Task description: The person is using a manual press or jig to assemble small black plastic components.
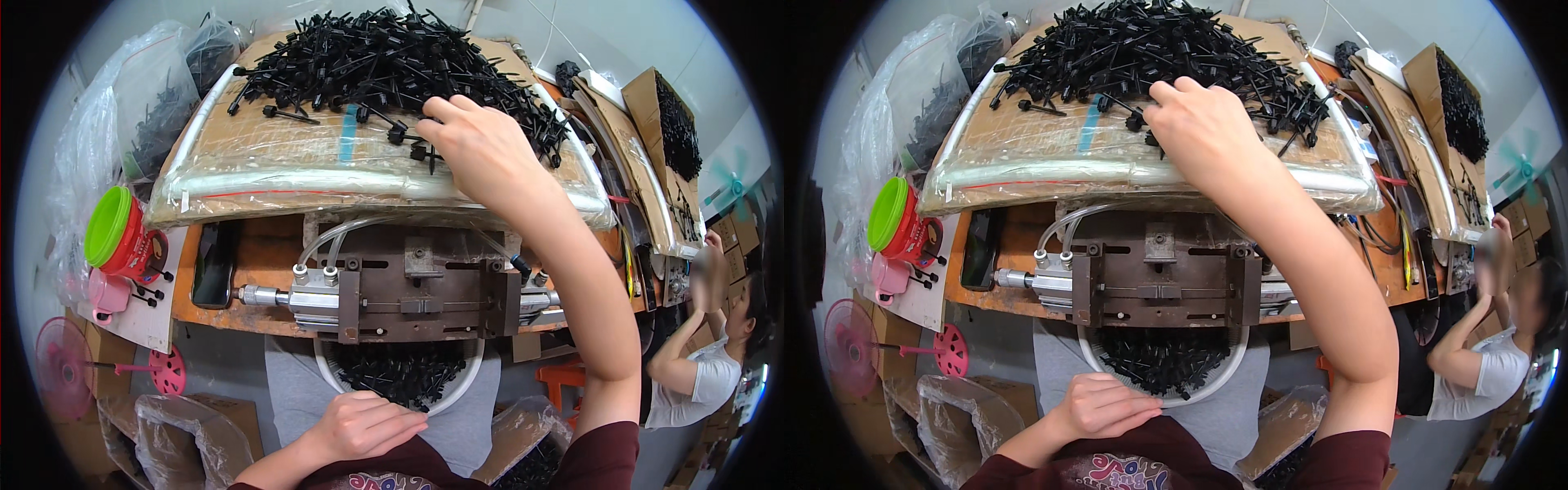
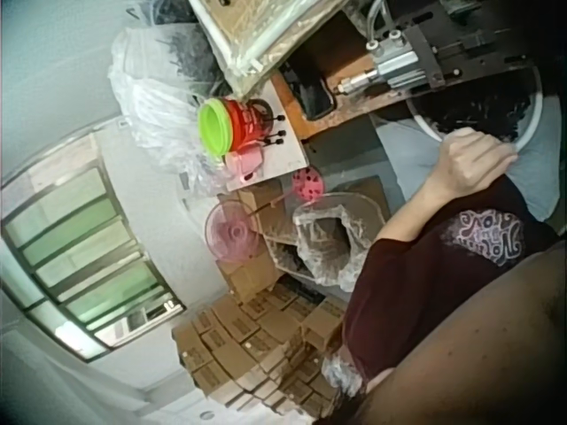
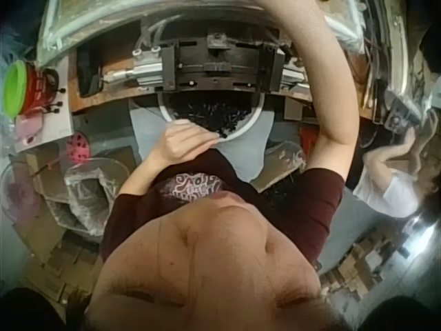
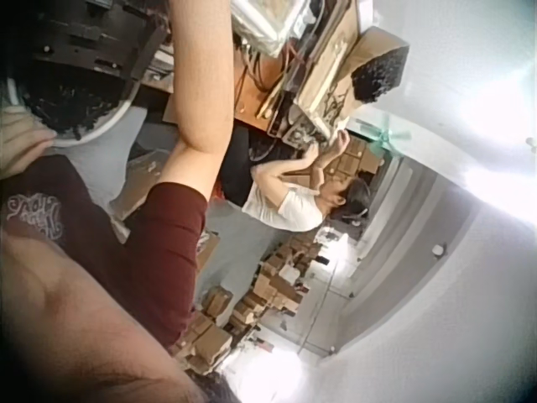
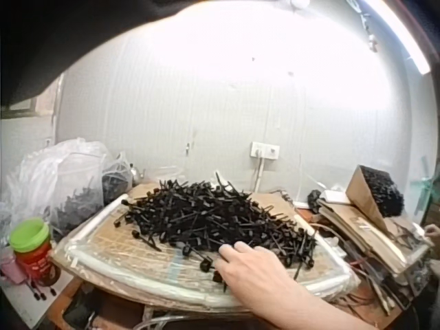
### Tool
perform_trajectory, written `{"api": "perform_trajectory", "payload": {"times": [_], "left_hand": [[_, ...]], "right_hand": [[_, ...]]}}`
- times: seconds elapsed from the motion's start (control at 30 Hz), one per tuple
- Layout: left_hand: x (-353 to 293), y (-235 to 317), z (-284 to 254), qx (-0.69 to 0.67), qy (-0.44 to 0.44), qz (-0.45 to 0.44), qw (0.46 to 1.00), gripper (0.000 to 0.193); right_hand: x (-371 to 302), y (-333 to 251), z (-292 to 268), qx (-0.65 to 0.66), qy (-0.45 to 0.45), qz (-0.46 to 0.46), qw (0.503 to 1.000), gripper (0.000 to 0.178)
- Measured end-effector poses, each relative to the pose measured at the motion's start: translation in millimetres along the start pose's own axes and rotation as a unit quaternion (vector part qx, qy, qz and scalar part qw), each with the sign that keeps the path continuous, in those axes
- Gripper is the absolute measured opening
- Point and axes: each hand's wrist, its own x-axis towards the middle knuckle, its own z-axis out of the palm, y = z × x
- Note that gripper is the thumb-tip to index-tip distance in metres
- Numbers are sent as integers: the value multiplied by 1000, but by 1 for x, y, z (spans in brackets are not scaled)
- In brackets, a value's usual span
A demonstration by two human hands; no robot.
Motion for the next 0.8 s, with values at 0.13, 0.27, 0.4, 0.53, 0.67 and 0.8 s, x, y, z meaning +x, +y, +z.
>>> {"api": "perform_trajectory", "payload": {"times": [0.13,0.27,0.4,0.53,0.67,0.8], "left_hand": [[-6,-2,-1,3,-6,-6,1000,14],[-6,-2,1,-2,-1,-4,1000,12],[-6,-1,1,-3,-4,-3,1000,13],[-8,-2,0,-1,1,-3,1000,15],[-7,-1,0,4,-13,-6,1000,13],[-4,2,2,-2,-10,-5,1000,10]], "right_hand": [[19,0,5,-17,-103,-3,995,25],[22,7,15,-32,-122,-30,992,27],[17,16,9,31,-129,-51,990,27],[3,22,3,172,-2,-26,985,28],[-3,32,-2,296,61,53,952,28],[-4,32,-11,353,79,157,919,48]]}}
